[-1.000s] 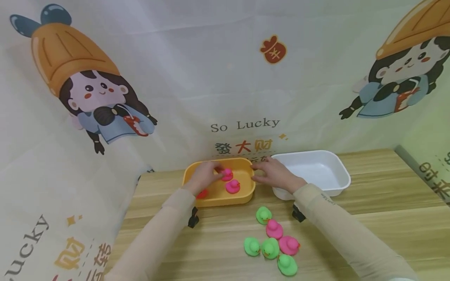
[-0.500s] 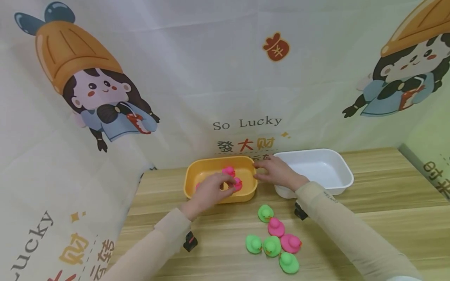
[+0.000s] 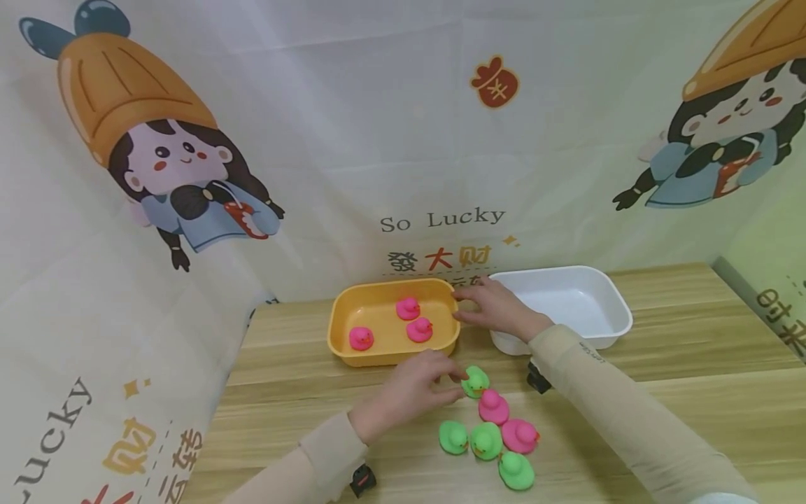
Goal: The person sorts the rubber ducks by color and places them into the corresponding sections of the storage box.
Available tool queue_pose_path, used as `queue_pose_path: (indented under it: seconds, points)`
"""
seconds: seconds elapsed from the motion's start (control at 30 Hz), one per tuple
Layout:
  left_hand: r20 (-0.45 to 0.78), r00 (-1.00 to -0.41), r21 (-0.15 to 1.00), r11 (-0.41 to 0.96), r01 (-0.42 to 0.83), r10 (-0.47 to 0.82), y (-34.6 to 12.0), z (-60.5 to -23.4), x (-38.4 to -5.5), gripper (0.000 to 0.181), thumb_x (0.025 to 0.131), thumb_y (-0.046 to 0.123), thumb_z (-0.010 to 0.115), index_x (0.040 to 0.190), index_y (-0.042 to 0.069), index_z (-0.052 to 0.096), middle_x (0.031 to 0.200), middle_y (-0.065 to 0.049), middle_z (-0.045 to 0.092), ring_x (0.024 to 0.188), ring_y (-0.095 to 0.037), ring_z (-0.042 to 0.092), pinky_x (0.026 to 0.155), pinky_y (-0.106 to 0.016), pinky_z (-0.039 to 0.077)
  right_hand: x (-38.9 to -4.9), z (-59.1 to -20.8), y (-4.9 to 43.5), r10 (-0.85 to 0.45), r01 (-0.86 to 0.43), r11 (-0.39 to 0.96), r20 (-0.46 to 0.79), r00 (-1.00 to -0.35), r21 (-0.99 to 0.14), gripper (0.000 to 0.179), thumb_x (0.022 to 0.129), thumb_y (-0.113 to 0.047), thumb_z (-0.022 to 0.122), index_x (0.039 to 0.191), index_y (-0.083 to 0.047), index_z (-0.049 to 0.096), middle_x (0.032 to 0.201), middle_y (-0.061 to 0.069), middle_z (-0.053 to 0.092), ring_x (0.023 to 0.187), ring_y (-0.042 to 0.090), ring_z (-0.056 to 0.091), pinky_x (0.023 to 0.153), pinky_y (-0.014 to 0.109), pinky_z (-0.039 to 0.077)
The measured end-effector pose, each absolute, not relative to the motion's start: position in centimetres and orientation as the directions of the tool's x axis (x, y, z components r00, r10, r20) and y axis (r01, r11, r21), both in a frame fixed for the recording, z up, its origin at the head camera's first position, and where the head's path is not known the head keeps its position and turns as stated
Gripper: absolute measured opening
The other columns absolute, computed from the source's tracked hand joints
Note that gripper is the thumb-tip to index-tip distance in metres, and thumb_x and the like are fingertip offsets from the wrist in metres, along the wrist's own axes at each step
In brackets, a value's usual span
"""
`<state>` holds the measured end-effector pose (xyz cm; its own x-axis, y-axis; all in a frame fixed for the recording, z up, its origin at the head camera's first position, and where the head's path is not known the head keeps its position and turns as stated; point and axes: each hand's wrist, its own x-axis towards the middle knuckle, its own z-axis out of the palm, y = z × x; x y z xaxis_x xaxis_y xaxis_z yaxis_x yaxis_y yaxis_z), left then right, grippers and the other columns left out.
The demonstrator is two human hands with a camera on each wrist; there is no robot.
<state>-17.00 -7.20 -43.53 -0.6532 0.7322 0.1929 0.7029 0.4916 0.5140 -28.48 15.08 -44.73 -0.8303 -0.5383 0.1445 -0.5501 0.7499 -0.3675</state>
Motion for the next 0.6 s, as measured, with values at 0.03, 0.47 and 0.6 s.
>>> queue_pose_path:
  seconds: [0.03,0.47,0.6]
  points:
    - [0.186,-0.650,0.512,0.492,0.704,0.737,-7.0,-43.7,-16.8,0.019,0.095,0.016,0.078,0.111,0.007,0.077,0.103,-0.002,0.075,0.099,-0.021,0.066,0.089,-0.028,0.053,-28.5,-44.8,15.1,-0.538,-0.550,0.750,0.145,-0.830,-0.367,0.046,0.098,-0.032,0.073,0.134,-0.003,0.069,0.129,0.012,0.072,0.107,0.031,0.057,0.094,0.047,0.049]
    - [0.177,-0.630,0.380,0.538,0.753,0.756,-4.7,-46.0,-16.0,0.024,0.094,0.021,0.079,0.117,0.015,0.077,0.112,0.002,0.072,0.106,-0.010,0.065,0.092,-0.019,0.051,-28.2,-44.6,15.1,-0.533,-0.541,0.745,0.139,-0.835,-0.390,0.047,0.098,-0.032,0.072,0.135,-0.003,0.068,0.133,0.013,0.070,0.110,0.031,0.056,0.096,0.048,0.048]
    - [0.169,-0.652,0.312,0.587,0.747,0.739,-3.7,-46.4,-16.2,0.025,0.094,0.027,0.079,0.117,0.018,0.078,0.108,0.004,0.070,0.100,-0.008,0.064,0.084,-0.017,0.051,-28.2,-44.6,15.1,-0.534,-0.543,0.743,0.142,-0.833,-0.391,0.047,0.098,-0.032,0.073,0.135,-0.003,0.068,0.133,0.013,0.070,0.109,0.030,0.055,0.094,0.047,0.048]
